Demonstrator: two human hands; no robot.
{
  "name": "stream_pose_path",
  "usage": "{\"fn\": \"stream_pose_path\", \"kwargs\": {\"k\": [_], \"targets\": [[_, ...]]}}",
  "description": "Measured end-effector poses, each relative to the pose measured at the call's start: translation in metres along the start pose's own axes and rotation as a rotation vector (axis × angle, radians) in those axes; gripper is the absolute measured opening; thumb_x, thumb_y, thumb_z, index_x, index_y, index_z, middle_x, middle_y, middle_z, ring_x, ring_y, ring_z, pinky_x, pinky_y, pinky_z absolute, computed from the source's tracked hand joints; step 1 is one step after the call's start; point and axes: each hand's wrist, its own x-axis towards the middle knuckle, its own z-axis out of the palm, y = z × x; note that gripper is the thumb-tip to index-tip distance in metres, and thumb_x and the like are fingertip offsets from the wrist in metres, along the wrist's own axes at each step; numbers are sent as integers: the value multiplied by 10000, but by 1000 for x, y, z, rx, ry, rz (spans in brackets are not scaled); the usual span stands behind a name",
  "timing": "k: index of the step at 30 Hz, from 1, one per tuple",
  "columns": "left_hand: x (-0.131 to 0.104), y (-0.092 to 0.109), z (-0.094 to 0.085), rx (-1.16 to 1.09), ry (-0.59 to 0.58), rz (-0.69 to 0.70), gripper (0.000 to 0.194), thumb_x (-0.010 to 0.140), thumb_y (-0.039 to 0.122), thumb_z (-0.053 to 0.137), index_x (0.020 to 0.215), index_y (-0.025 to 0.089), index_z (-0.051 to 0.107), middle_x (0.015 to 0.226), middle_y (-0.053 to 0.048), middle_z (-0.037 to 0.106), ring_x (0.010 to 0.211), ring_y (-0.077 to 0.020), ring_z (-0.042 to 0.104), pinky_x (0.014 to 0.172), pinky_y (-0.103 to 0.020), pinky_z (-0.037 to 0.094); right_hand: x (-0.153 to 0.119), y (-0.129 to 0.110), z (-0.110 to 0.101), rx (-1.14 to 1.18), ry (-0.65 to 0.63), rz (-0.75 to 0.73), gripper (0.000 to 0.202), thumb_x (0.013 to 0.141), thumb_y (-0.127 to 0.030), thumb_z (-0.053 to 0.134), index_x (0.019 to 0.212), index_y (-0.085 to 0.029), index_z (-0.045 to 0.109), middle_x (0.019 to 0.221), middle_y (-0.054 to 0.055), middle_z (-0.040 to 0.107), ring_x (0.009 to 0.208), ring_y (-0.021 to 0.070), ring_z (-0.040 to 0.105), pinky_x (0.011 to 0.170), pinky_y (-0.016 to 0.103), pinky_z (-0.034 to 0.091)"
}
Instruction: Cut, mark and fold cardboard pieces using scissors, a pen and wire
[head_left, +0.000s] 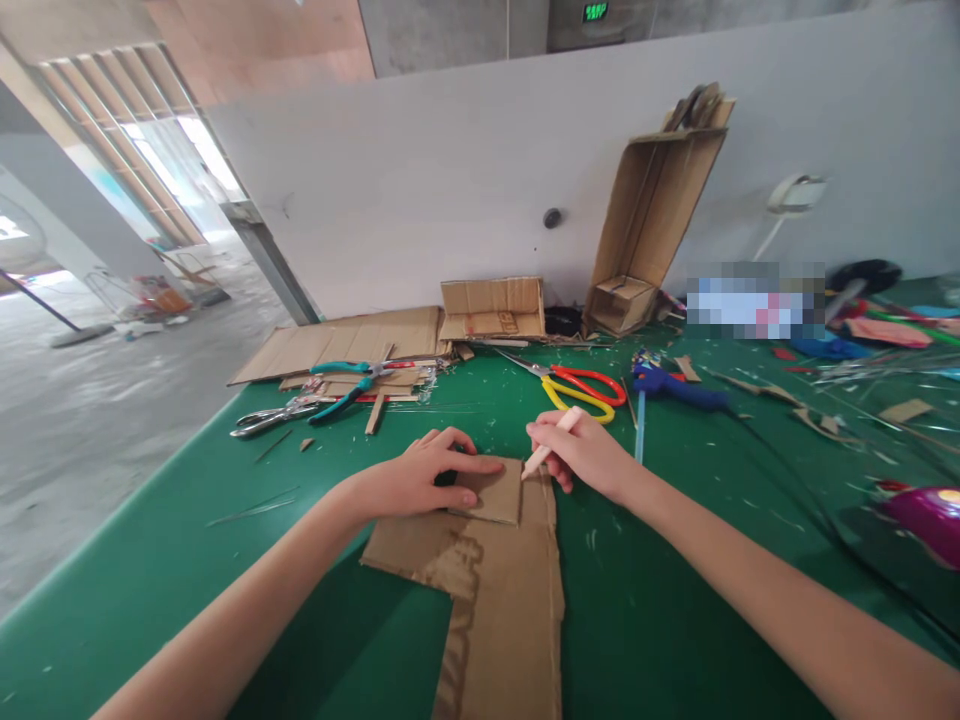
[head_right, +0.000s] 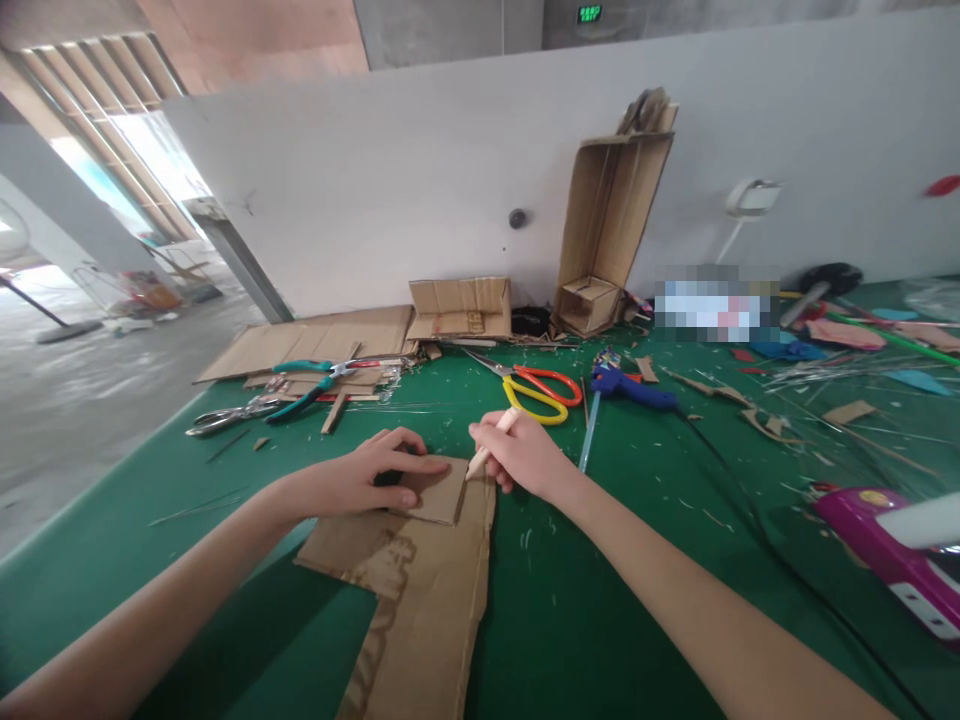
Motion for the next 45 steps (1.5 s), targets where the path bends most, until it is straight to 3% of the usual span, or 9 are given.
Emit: {"fn": "stream_pose_path", "kwargs": {"k": [4, 11, 13, 17, 19, 22, 32, 39, 45], "targets": [[0, 0, 0, 3, -3, 12, 431, 880, 471, 493, 1307, 444, 450, 1195, -21, 440, 1134, -226, 398, 1024, -391, 259, -2, 2, -2, -132, 128, -77, 312, 861, -441, 467, 666, -199, 501, 497, -60, 478, 363, 75, 452, 333, 187, 389], [-1, -3, 1, 14, 23, 32, 430, 882, 449, 503, 1306, 462, 438, 1189, -12, 448, 1132, -214, 408, 1025, -396, 266, -10, -3, -21, -561, 354, -479, 330, 928, -436, 396, 871, -199, 618, 688, 7, 623, 609, 129, 590, 598, 261, 467], [-1, -3, 1, 15, 24, 36, 433, 881, 458, 498, 1310, 450, 440, 1186, -17, 454, 1128, -214, 414, 1024, -395, 272, -11, -2, -29, -791, 299, -508, 291, 923, -392, 418, 934, -209, 644, 844, 39, 673, 759, 174, 620, 669, 304, 477], [-2, -2, -1, 25, 28, 46, 438, 883, 462, 490, 1317, 445, 433, 1196, -25, 455, 1128, -216, 422, 1019, -399, 284, -10, 4, -37, -1092, 16, -518, 244, 867, -293, 507, 1069, -229, 629, 1021, 66, 646, 947, 238, 581, 764, 373, 486], [-3, -1, -1, 31, 26, 50, 439, 884, 459, 492, 1319, 441, 435, 1203, -26, 454, 1133, -217, 420, 1024, -399, 281, -9, 8, -38, -1080, -59, -522, 274, 881, -195, 450, 1102, -220, 610, 1020, 72, 622, 930, 213, 575, 788, 361, 486], [-4, -1, -1, 32, 26, 55, 441, 884, 453, 494, 1321, 433, 436, 1208, -26, 453, 1143, -217, 416, 1030, -394, 277, -5, 14, -38, -1026, -54, -530, 330, 880, -101, 383, 1108, -203, 599, 982, 75, 605, 893, 188, 572, 792, 340, 484], [-4, 2, -2, 19, 71, 50, 450, 852, 458, 543, 1292, 377, 492, 1166, -37, 473, 1087, -208, 449, 961, -344, 359, -4, 16, -35, -1024, -42, -552, 323, 867, -78, 403, 1096, -184, 604, 968, 85, 595, 909, 201, 552, 815, 362, 471], [-11, 19, -11, 259, 197, 53, 435, 832, 428, 575, 1256, 341, 530, 1110, -37, 507, 1020, -219, 479, 909, -365, 376, -4, 24, -35, -1037, -5, -586, 331, 843, -77, 421, 1092, -183, 612, 973, 98, 593, 892, 213, 550, 793, 377, 480], [-30, 27, -2, 111, 166, 28, 421, 831, 369, 568, 1249, 327, 535, 1160, -31, 494, 996, -183, 533, 848, -280, 442, -12, 10, -28, -1144, 69, -588, 352, 866, -132, 401, 1172, -181, 568, 1064, 126, 586, 965, 252, 555, 801, 423, 494]]}}
